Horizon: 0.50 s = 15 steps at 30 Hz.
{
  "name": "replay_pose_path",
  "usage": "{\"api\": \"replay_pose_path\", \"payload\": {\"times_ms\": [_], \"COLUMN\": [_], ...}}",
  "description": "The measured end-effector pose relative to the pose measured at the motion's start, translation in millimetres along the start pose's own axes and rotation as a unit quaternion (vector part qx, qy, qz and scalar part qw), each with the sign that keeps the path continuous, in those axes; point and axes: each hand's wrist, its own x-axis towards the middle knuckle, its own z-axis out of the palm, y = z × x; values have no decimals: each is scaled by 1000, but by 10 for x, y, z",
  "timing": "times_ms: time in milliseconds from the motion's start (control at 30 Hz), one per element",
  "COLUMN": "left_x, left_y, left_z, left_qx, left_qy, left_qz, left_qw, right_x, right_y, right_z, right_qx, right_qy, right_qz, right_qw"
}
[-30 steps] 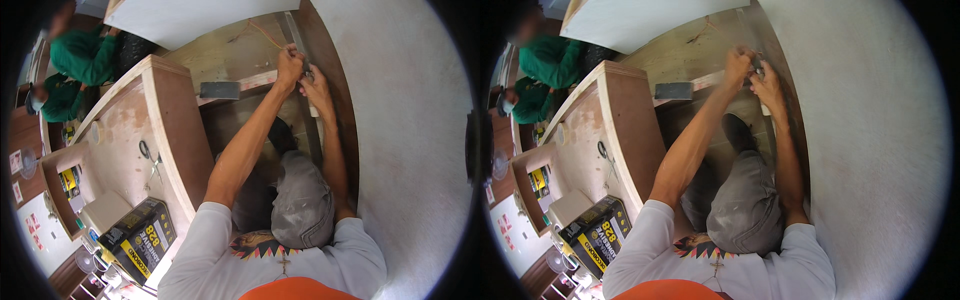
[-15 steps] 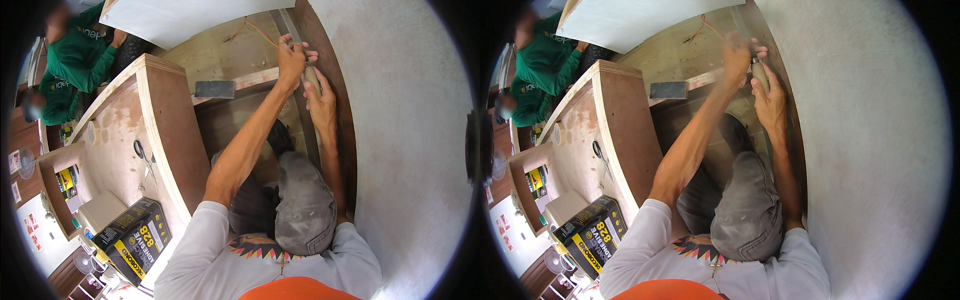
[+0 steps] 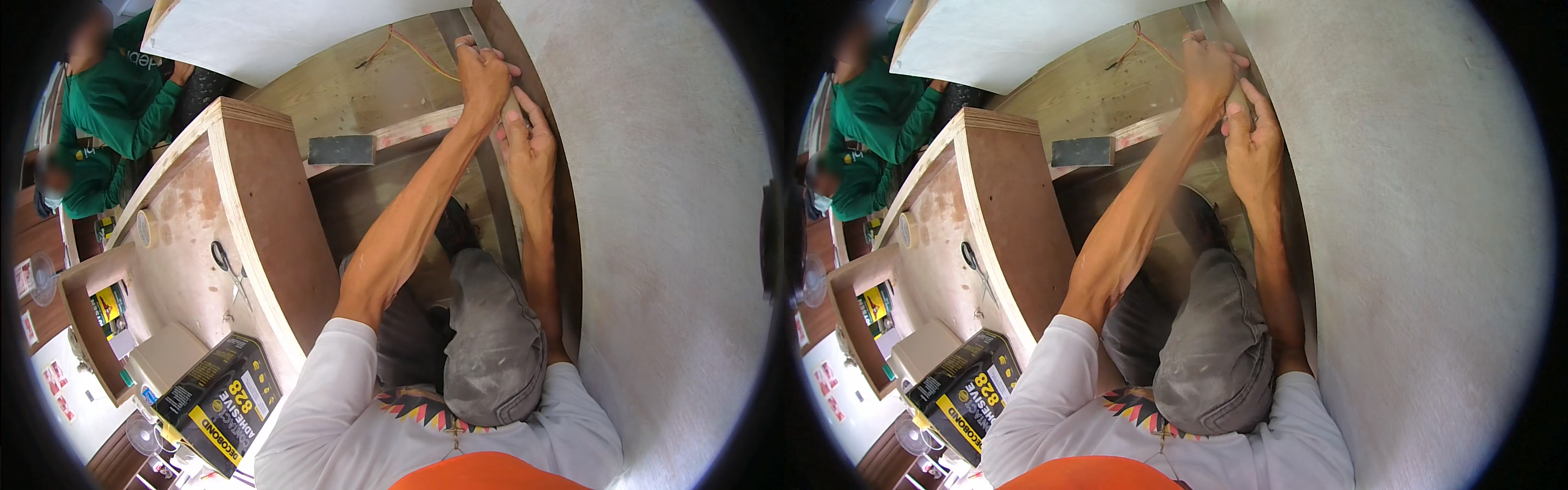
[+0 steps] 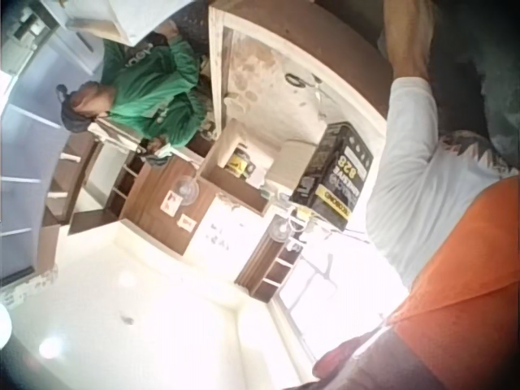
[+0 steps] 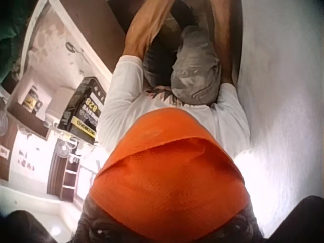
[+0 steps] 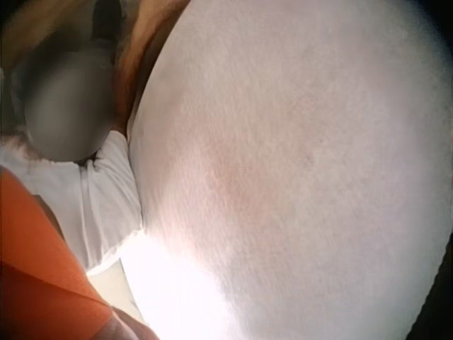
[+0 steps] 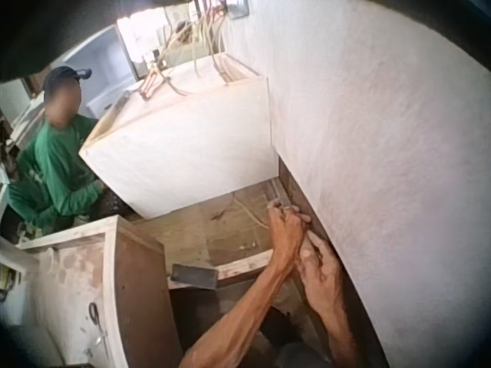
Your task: The person sits on the floor and uses a chisel and hammer to fit and secure wooden trim pieces along the edges of a cabinet. They repeatedly tap the chisel to adjust the wood and occasionally use a sanding block to smooth the surface.
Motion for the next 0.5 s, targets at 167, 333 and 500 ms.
{"api": "replay_pose_path", "payload": {"times_ms": [167, 333, 500], "left_x": [-62, -151, -8], "left_y": [-87, -70, 75], "left_z": [-78, -137, 34], "left_qx": [-78, -96, -81], "left_qy": [6, 19, 32], "left_qz": [-9, 14, 2], "left_qw": [997, 995, 996], "right_x": [-140, -193, -62], "right_y": [-34, -98, -184], "right_z": [-36, -86, -6], "right_qx": [118, 62, 43], "right_qy": [-49, -78, -19], "right_qz": [86, 56, -3], "right_qw": [988, 993, 999]}}
